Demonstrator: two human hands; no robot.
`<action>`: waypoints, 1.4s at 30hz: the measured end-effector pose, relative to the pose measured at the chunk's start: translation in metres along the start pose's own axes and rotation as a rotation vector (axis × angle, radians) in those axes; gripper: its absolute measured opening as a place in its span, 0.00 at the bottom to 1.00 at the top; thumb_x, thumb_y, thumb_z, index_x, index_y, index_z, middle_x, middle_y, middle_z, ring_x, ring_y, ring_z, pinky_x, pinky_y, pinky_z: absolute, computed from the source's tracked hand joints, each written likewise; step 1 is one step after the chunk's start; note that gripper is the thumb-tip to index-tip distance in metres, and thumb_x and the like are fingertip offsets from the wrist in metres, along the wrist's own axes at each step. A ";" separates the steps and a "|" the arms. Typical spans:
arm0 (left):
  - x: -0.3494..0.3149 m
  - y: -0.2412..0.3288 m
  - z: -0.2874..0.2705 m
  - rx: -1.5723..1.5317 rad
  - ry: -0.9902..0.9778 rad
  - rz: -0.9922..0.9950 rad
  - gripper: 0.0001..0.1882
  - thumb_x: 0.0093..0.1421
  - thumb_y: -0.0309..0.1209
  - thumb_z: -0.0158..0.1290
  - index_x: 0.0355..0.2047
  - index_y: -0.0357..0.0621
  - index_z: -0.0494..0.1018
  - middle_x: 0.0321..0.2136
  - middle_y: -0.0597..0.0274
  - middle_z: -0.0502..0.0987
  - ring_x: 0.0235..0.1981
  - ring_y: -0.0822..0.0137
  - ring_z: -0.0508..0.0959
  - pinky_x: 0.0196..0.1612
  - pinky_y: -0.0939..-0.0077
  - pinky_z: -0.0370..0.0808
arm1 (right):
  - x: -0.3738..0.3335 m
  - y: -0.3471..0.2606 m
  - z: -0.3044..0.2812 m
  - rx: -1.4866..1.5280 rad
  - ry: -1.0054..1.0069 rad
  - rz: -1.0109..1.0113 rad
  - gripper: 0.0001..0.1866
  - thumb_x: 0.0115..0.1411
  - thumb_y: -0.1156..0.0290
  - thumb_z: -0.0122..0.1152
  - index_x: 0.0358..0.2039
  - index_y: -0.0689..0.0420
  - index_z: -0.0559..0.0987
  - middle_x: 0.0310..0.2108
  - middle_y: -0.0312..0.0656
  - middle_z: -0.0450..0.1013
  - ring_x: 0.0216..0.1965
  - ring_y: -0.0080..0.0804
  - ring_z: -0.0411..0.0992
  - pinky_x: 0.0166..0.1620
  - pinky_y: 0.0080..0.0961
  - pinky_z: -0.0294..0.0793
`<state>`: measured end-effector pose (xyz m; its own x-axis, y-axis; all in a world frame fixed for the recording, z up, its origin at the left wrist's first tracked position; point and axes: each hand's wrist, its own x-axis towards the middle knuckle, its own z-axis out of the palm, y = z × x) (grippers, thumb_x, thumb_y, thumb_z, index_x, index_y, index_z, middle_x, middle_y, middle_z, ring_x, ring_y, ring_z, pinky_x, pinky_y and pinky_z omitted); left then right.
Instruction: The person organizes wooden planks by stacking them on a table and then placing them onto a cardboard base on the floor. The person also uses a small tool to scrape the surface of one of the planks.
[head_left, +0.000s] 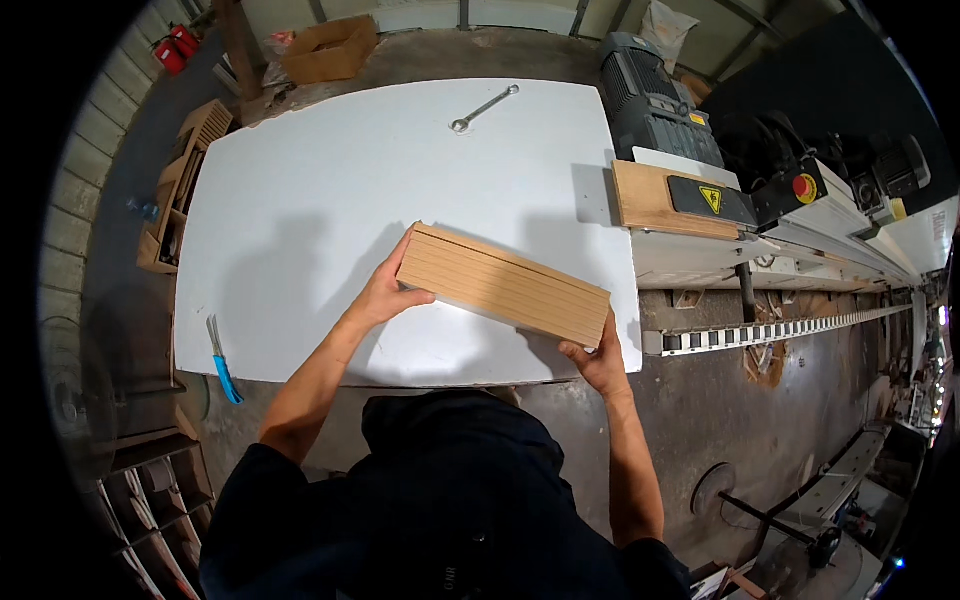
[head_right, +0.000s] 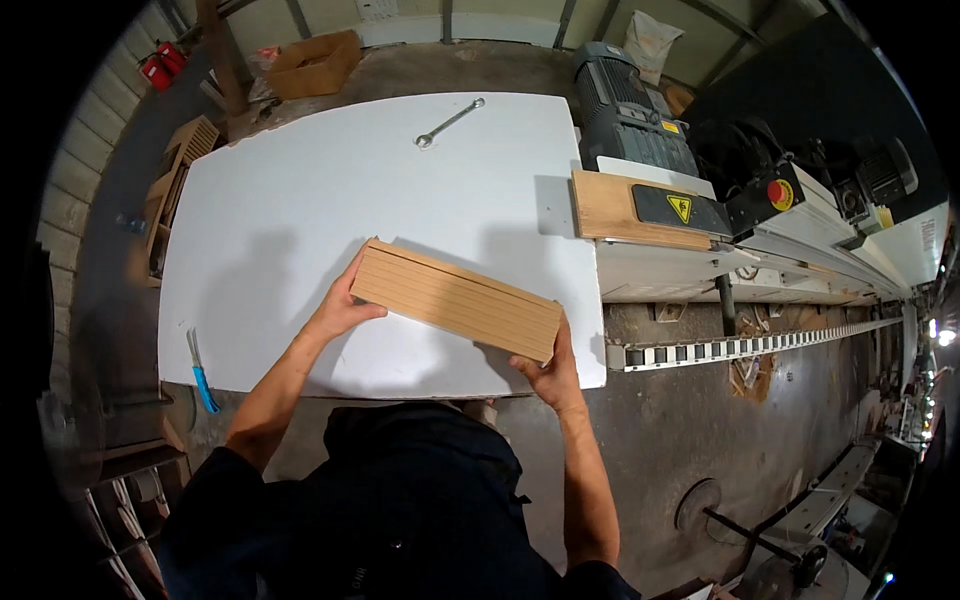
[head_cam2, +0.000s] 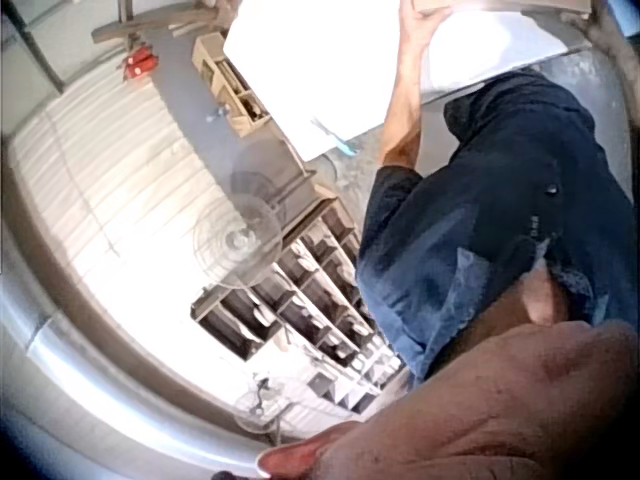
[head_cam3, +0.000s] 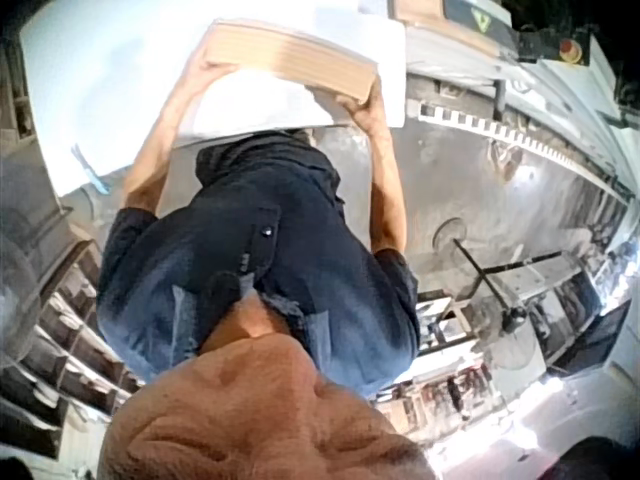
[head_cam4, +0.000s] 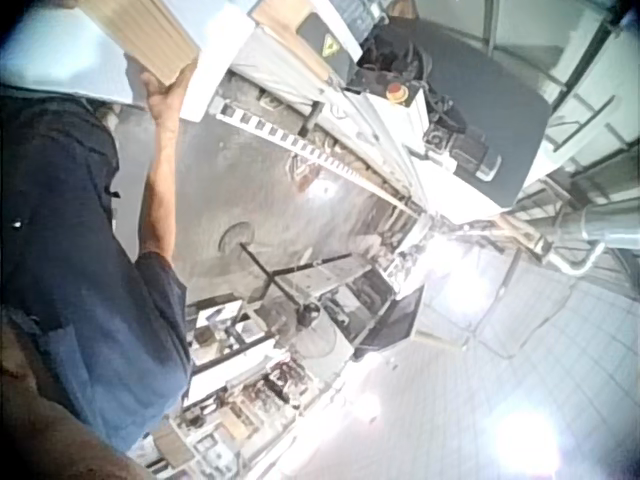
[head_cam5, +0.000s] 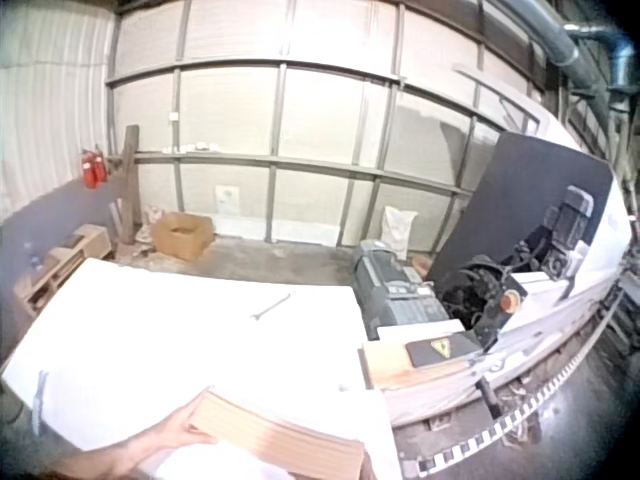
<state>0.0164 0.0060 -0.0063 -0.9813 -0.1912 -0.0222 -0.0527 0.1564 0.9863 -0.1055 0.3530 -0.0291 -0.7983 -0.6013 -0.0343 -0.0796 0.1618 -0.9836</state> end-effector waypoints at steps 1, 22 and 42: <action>-0.001 0.000 0.000 0.027 -0.005 -0.004 0.55 0.44 0.19 0.62 0.67 0.45 0.39 0.64 0.56 0.55 0.65 0.63 0.54 0.65 0.68 0.52 | 0.000 -0.003 0.004 -0.001 0.030 -0.068 0.58 0.42 0.71 0.75 0.66 0.57 0.44 0.65 0.45 0.52 0.63 0.37 0.55 0.61 0.32 0.60; -0.005 -0.010 0.002 -0.175 -0.001 0.020 0.53 0.47 0.21 0.62 0.67 0.42 0.40 0.67 0.57 0.49 0.66 0.66 0.51 0.65 0.71 0.52 | -0.016 -0.004 0.037 0.238 0.280 0.105 0.44 0.49 0.77 0.70 0.63 0.57 0.54 0.54 0.40 0.64 0.55 0.30 0.62 0.57 0.26 0.61; 0.000 -0.008 0.005 -0.048 -0.002 0.069 0.50 0.48 0.18 0.59 0.67 0.40 0.41 0.67 0.55 0.45 0.67 0.61 0.49 0.66 0.67 0.51 | -0.019 -0.010 0.034 0.292 0.263 0.122 0.48 0.51 0.81 0.60 0.67 0.56 0.44 0.63 0.43 0.54 0.63 0.32 0.53 0.62 0.30 0.55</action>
<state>0.0160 0.0100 -0.0150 -0.9826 -0.1798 0.0464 0.0244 0.1223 0.9922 -0.0692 0.3363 -0.0244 -0.9197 -0.3650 -0.1447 0.1678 -0.0321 -0.9853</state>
